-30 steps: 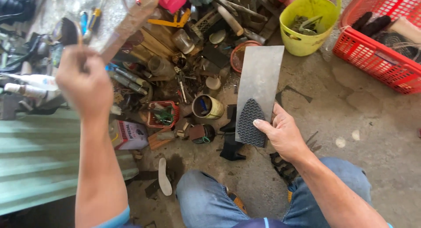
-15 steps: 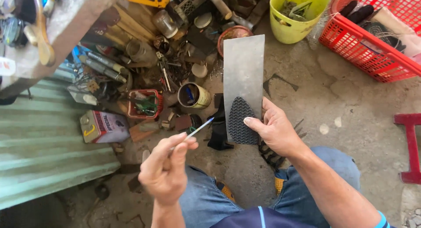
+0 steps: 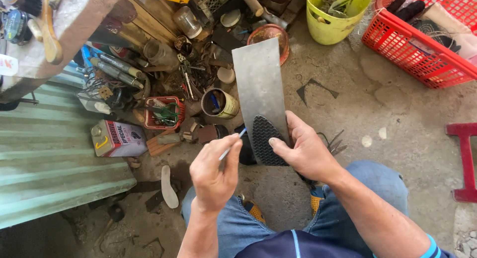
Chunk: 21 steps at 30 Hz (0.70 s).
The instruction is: The person traces a shoe sole template onto a piece of material and then cuts it out using scissors.
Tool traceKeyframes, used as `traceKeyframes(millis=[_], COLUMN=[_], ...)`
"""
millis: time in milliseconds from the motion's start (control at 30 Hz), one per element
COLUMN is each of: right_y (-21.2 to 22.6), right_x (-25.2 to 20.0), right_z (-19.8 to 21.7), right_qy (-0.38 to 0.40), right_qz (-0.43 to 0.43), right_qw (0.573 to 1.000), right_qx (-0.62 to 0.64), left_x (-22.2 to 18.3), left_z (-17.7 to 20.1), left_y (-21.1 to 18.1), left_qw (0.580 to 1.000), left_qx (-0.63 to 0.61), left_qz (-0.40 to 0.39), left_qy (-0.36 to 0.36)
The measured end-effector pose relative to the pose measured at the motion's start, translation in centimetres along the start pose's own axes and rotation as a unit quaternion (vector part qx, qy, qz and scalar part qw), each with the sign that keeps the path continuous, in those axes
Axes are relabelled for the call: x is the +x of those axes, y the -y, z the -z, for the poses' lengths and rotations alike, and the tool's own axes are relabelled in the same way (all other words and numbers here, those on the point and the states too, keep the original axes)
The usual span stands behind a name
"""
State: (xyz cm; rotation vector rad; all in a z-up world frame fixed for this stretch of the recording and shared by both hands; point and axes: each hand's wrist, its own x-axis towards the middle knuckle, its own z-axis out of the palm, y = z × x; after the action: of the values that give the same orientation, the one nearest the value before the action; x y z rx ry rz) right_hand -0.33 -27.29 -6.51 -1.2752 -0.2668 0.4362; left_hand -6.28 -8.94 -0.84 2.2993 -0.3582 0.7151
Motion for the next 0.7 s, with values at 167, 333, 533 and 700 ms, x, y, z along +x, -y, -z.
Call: traceKeyframes(millis=[167,333,533,700], right_y=[0.7,0.5,-0.3,-0.1], right_x=[-0.9,-1.3,-1.5,-1.5], right_z=[0.1,0.2,0.6,0.5], right_qy=[-0.061,-0.056,-0.049,-0.046], right_qz=[-0.091,-0.099,-0.076,-0.079], right_qw=[0.97,0.957,0.954,0.956], right_qx=[-0.217,-0.266,-0.286,-0.279], left_x=[0.6,0.6,0.3,0.4], left_z=[0.7,-0.4,-1.4,-1.7], left_y=[-2.4,-2.7,-2.8,-2.7], left_qw=[0.997,0.99,0.99,0.99], left_qx=[-0.074,-0.098,-0.088,-0.083], left_qz=[0.017,-0.012,-0.027,-0.025], left_qy=[0.005,0.096,0.107,0.107])
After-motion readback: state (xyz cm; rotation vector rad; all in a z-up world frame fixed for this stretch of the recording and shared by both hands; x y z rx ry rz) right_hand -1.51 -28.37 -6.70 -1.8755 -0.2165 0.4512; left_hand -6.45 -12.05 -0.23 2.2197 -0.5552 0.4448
